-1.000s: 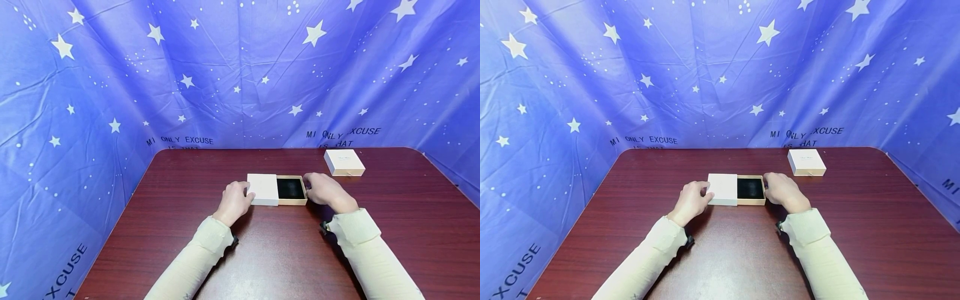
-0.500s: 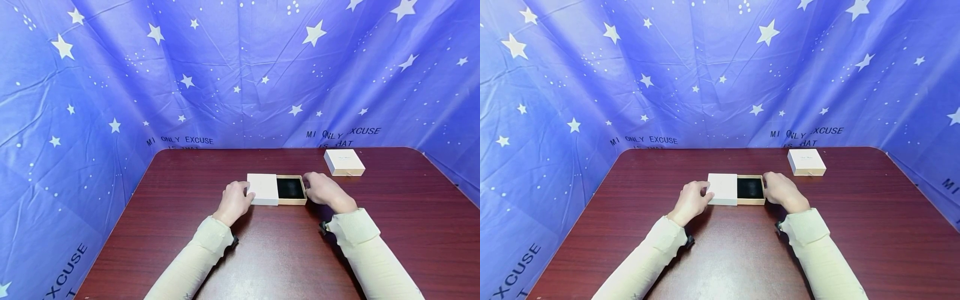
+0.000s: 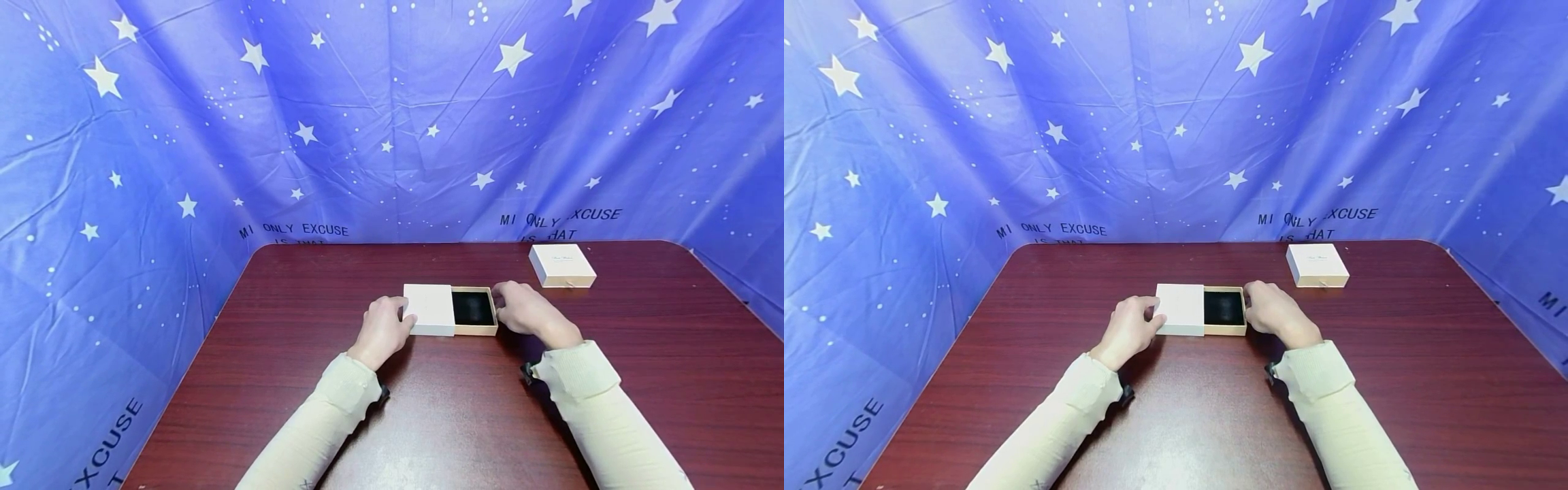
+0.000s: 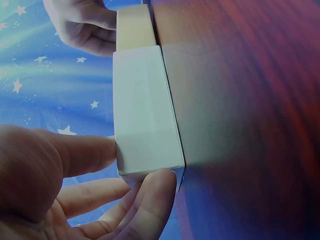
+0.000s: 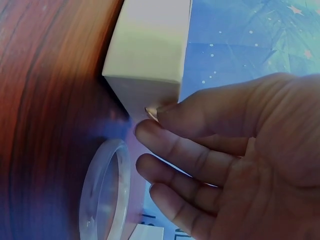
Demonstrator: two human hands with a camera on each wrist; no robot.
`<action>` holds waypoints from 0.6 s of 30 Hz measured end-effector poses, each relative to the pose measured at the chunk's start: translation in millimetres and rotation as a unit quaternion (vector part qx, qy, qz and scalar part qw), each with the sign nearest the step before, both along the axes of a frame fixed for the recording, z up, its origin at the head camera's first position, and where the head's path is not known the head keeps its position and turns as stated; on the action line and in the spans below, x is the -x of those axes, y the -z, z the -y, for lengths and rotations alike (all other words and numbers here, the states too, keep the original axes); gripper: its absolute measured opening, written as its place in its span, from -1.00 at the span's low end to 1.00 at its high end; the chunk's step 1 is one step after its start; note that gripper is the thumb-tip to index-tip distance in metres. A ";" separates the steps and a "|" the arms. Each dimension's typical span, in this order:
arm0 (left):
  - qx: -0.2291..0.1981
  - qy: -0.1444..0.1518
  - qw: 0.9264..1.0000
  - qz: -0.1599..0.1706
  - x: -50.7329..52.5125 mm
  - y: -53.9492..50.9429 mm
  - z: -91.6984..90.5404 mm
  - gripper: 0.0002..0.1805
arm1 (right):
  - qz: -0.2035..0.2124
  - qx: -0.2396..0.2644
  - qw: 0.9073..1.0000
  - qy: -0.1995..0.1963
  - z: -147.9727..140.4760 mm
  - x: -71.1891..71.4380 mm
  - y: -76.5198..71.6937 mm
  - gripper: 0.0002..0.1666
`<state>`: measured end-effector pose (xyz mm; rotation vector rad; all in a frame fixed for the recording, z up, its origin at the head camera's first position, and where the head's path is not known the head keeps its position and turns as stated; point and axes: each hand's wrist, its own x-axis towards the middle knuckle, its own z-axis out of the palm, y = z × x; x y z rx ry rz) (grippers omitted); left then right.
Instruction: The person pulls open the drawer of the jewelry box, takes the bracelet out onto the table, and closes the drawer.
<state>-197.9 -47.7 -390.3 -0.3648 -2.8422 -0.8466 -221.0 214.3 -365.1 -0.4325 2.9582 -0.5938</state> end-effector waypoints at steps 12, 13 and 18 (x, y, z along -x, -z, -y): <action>-0.009 0.003 1.000 -0.020 -2.0 0.1 -0.1 -0.67 | -0.009 0.013 1.000 -0.007 0.9 -0.4 1.9 -0.64; -0.008 0.003 1.000 -0.020 -2.0 -0.1 -0.1 -0.67 | -0.012 0.014 1.000 -0.007 1.2 -0.5 2.2 -0.64; -0.006 0.002 1.000 -0.014 -2.1 -0.9 -0.2 -0.67 | -0.018 0.022 1.000 -0.010 2.0 -0.4 3.4 -0.62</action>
